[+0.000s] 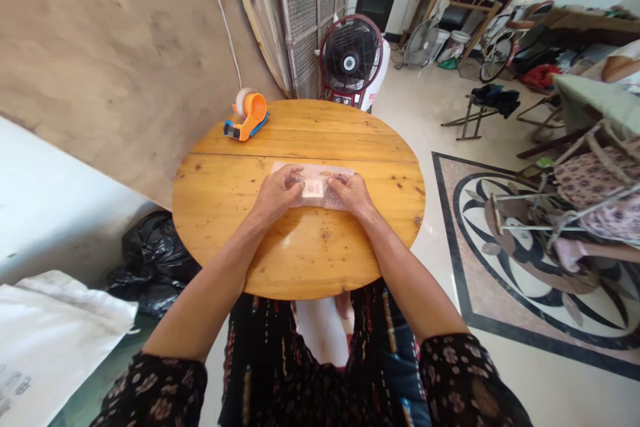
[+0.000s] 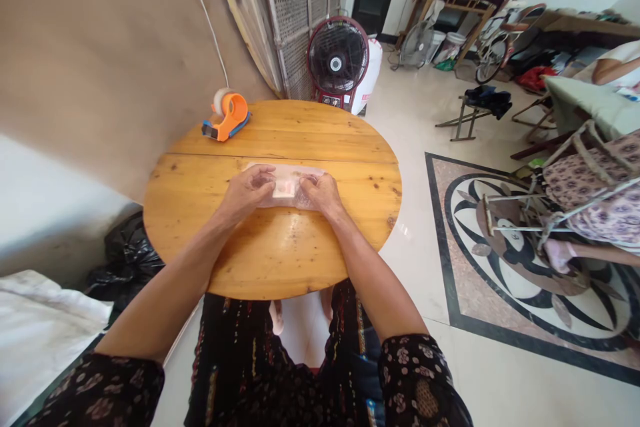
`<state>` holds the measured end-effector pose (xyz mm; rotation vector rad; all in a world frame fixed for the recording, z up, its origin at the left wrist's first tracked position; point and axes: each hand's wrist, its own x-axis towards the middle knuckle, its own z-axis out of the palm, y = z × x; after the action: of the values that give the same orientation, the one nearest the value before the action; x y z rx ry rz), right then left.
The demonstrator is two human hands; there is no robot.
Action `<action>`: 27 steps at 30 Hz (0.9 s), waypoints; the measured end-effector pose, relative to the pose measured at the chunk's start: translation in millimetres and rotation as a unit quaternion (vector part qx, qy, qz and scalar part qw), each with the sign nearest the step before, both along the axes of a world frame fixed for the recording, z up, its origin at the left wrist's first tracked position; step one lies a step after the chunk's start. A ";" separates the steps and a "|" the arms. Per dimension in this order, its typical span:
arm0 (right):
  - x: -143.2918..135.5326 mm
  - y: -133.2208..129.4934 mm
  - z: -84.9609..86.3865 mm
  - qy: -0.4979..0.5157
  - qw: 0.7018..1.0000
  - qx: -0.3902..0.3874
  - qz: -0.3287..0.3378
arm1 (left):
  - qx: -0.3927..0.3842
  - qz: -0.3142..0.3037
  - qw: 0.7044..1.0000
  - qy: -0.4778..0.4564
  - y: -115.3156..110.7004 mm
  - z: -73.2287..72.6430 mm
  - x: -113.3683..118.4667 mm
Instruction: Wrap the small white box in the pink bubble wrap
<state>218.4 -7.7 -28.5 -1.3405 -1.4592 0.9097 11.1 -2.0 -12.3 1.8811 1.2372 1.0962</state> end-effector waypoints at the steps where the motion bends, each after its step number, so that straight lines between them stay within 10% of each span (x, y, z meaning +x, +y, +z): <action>1: 0.0 0.9 -1.0 -0.012 1.000 0.002 -0.009 | -0.004 0.003 1.000 -0.009 0.1 0.1 1.2; 12: -5.8 -2.5 6.3 -0.176 0.981 0.032 -0.078 | -0.027 0.001 0.998 -0.058 1.7 3.5 8.7; 27: -7.5 -17.6 18.1 -0.228 0.934 0.272 0.035 | -0.014 0.017 0.999 -0.039 -0.3 3.2 8.7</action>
<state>211.0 -25.3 -10.4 -1.1151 -1.9423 0.1893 19.8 -2.3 -9.0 1.7849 1.2378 1.1544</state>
